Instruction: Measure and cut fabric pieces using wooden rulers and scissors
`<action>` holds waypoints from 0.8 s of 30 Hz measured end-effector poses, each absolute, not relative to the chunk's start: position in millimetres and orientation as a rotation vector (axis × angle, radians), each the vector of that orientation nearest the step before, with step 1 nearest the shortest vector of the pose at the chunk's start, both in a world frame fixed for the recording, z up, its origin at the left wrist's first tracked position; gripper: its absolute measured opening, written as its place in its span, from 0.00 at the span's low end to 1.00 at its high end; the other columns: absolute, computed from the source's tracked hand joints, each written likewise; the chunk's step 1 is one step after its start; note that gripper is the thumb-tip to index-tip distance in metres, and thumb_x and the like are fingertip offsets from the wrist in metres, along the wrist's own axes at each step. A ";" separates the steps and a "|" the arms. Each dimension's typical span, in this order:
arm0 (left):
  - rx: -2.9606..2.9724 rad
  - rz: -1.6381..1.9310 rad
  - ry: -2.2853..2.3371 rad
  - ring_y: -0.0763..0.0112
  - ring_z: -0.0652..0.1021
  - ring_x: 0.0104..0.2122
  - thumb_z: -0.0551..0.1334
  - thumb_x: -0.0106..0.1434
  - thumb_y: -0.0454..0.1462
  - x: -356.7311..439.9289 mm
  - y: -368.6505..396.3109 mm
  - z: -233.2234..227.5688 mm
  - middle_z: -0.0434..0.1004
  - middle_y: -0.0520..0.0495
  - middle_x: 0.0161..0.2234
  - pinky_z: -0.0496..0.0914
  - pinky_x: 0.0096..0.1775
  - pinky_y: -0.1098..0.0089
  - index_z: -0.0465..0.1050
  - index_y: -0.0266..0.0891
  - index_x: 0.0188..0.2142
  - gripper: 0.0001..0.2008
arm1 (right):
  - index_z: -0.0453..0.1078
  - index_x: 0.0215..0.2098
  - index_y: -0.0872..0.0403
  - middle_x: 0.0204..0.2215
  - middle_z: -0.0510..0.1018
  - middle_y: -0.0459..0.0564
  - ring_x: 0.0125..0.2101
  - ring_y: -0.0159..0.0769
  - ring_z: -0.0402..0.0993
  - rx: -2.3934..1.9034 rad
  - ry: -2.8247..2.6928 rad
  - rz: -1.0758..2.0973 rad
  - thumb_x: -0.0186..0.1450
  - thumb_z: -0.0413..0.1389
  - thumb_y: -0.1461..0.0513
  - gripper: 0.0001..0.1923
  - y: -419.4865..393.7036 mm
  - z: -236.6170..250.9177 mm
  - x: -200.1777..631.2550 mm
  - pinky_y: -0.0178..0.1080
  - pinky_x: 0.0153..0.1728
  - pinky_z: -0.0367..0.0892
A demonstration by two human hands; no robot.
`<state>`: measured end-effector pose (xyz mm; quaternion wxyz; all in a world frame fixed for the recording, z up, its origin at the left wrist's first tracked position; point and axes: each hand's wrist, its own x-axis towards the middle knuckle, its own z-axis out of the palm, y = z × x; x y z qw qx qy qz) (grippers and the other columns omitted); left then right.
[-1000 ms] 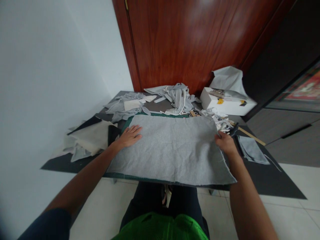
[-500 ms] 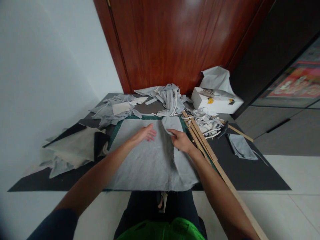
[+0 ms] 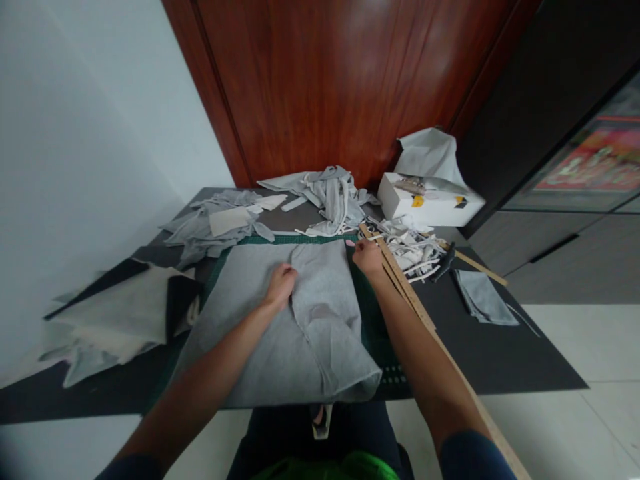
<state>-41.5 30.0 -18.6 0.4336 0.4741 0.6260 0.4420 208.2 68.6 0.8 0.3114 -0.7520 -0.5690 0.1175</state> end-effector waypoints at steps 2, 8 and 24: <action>1.291 1.111 1.596 0.70 0.74 0.31 0.59 0.59 0.30 -41.0 31.4 -24.4 0.73 0.51 0.29 0.63 0.33 0.71 0.71 0.41 0.32 0.05 | 0.79 0.46 0.58 0.45 0.84 0.62 0.49 0.49 0.80 -2.088 -1.619 0.161 0.70 0.55 0.61 0.14 88.1 -4.0 213.7 0.42 0.51 0.71; 1.511 1.004 1.587 0.69 0.74 0.30 0.59 0.63 0.31 -41.4 29.8 -31.1 0.73 0.53 0.28 0.66 0.36 0.70 0.68 0.42 0.36 0.04 | 0.80 0.46 0.60 0.48 0.82 0.66 0.54 0.51 0.77 -2.159 -1.777 0.079 0.71 0.54 0.58 0.16 115.1 -20.9 204.9 0.43 0.56 0.68; 1.612 1.248 1.623 0.63 0.76 0.50 0.59 0.66 0.32 -44.3 29.8 -28.5 0.74 0.42 0.48 0.70 0.56 0.62 0.70 0.41 0.49 0.12 | 0.75 0.52 0.61 0.52 0.79 0.67 0.56 0.50 0.75 -2.220 -1.740 0.196 0.70 0.55 0.59 0.17 117.0 -22.6 209.0 0.43 0.56 0.68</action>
